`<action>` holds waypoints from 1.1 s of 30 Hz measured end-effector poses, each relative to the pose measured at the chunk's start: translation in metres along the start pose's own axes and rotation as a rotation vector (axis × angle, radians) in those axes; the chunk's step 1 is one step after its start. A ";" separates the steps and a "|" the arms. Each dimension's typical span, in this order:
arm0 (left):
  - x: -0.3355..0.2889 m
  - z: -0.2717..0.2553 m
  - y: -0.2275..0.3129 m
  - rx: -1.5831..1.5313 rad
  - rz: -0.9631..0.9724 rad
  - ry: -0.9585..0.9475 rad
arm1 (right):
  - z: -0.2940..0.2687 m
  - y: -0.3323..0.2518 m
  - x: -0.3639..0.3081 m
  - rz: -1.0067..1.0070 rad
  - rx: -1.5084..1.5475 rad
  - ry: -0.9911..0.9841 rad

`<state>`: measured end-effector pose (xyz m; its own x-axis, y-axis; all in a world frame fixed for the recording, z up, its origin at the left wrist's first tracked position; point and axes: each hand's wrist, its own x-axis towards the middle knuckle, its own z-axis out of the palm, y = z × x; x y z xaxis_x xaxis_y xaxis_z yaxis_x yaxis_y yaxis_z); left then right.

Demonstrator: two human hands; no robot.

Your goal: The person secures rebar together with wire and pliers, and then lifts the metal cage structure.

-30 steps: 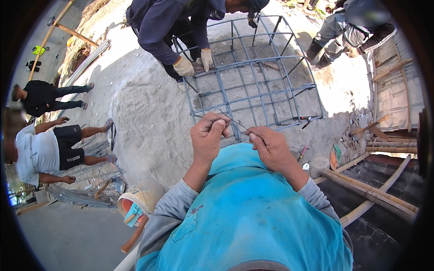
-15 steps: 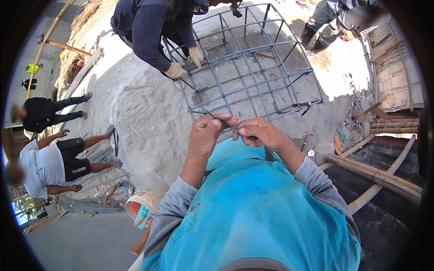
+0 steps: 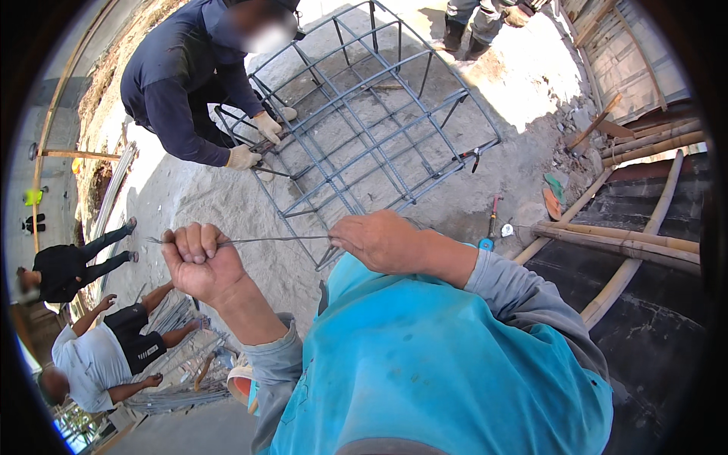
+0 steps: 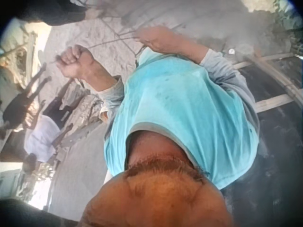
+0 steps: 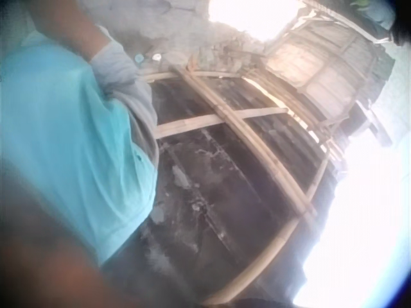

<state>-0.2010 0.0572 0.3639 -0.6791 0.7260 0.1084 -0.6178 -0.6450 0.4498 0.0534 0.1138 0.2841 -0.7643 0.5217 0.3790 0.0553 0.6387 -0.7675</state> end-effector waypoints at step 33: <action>0.068 -0.134 0.094 0.129 0.372 0.982 | -0.065 -0.036 0.046 0.056 0.056 -0.547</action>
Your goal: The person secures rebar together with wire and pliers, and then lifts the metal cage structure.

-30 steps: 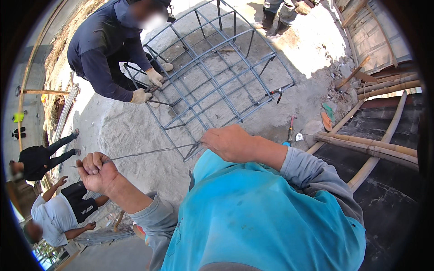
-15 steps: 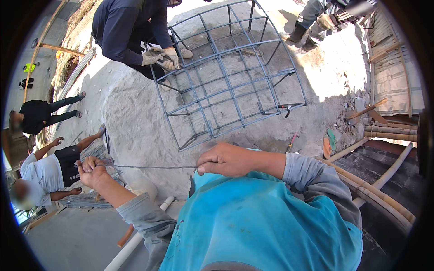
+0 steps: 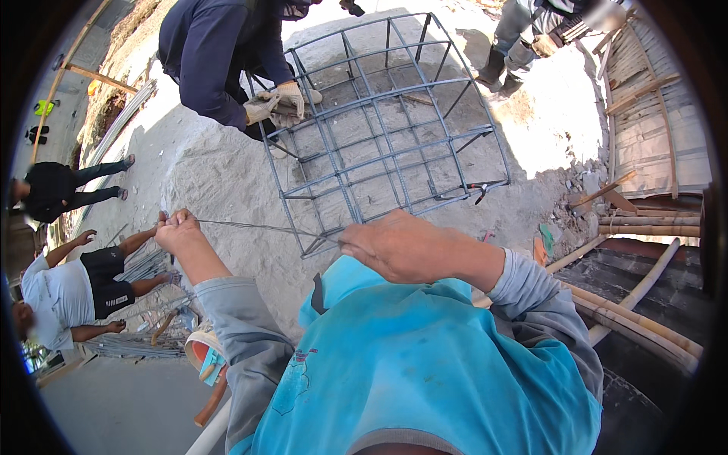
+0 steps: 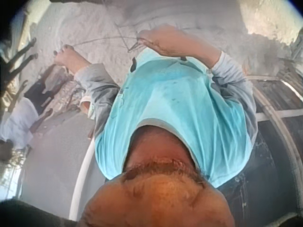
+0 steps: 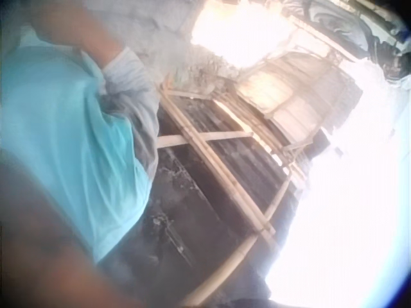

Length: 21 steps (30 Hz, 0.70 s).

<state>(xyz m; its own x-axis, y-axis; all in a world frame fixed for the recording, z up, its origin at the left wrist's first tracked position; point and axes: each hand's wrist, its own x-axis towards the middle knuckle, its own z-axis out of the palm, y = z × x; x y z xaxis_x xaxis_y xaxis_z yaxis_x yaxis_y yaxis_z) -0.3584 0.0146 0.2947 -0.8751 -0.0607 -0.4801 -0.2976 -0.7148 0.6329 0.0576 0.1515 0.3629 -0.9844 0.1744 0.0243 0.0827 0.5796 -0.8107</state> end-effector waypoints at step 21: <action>-0.151 0.007 -0.050 0.050 0.343 0.116 | 0.004 0.095 -0.030 0.015 -0.328 -0.036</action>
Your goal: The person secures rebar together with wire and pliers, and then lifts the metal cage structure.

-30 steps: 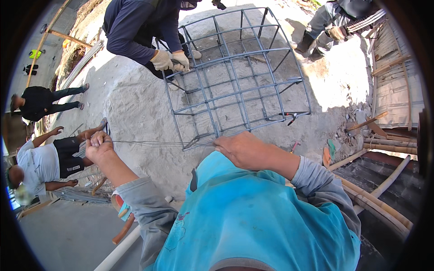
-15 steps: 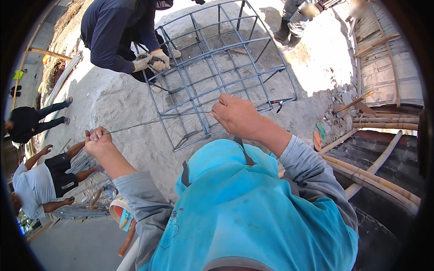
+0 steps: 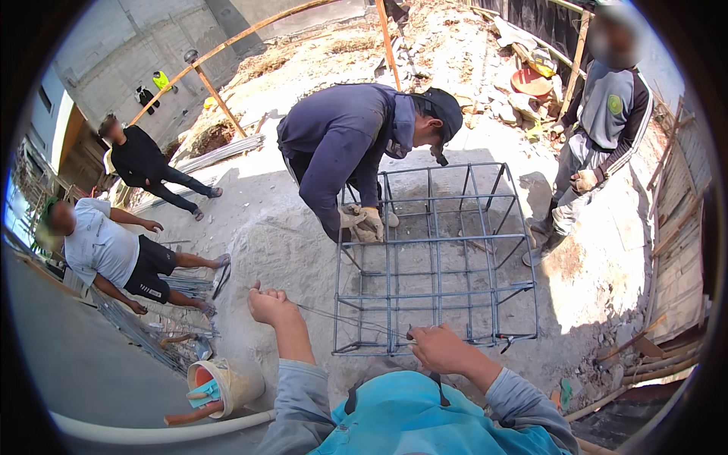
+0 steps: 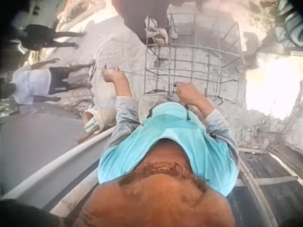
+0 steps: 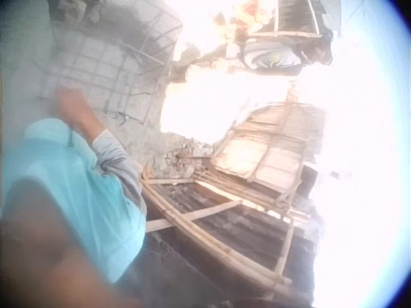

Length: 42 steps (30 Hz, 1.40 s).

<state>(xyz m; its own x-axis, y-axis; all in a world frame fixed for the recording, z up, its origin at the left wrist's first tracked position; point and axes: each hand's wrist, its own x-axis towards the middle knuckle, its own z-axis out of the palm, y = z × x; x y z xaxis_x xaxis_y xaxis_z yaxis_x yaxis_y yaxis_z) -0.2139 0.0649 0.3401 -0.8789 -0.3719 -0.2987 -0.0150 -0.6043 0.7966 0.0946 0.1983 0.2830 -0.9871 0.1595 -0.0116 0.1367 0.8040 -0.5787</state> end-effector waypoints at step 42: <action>-0.044 0.060 -0.047 -0.389 -0.581 -0.478 | -0.024 0.033 -0.038 0.438 1.034 0.130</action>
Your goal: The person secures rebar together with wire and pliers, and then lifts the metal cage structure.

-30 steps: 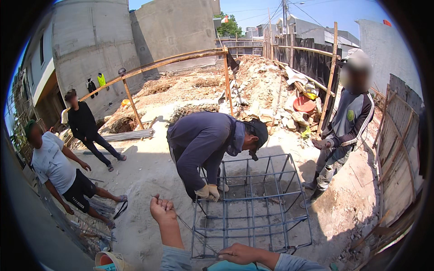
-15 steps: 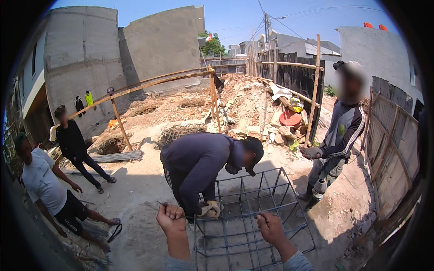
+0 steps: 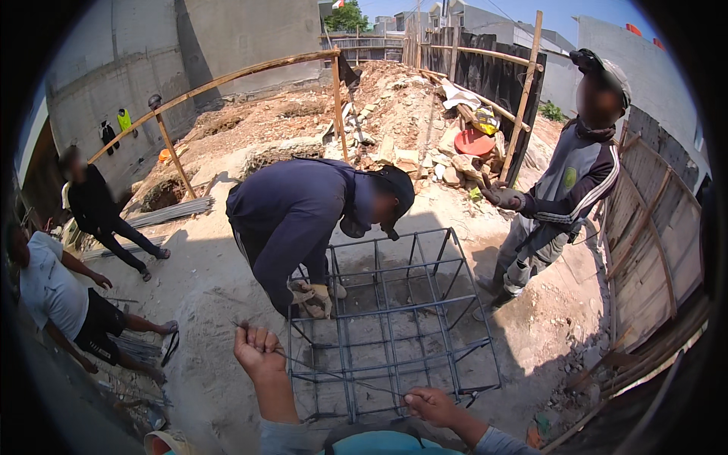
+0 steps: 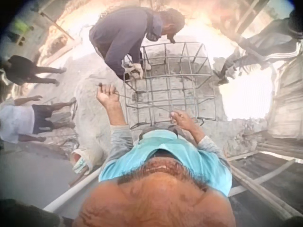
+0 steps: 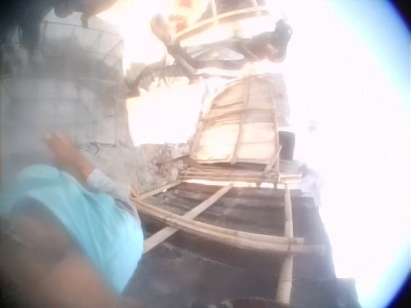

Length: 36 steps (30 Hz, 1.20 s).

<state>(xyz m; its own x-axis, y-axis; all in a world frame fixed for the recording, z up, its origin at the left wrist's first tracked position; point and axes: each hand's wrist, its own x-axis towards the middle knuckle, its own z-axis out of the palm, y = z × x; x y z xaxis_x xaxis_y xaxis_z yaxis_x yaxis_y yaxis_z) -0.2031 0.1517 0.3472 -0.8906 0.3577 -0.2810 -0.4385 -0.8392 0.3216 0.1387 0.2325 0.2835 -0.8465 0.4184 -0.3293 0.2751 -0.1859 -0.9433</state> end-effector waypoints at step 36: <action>-0.054 -0.283 -0.242 1.142 -0.900 0.062 | -0.028 0.211 0.082 0.362 0.180 0.279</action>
<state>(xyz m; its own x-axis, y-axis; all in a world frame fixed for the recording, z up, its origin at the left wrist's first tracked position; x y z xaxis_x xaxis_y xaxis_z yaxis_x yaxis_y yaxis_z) -0.0151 0.2193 0.0284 -0.2747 0.5334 -0.8000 -0.7160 0.4419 0.5404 0.1405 0.2524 0.0560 -0.5501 0.5163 -0.6564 0.4251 -0.5034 -0.7523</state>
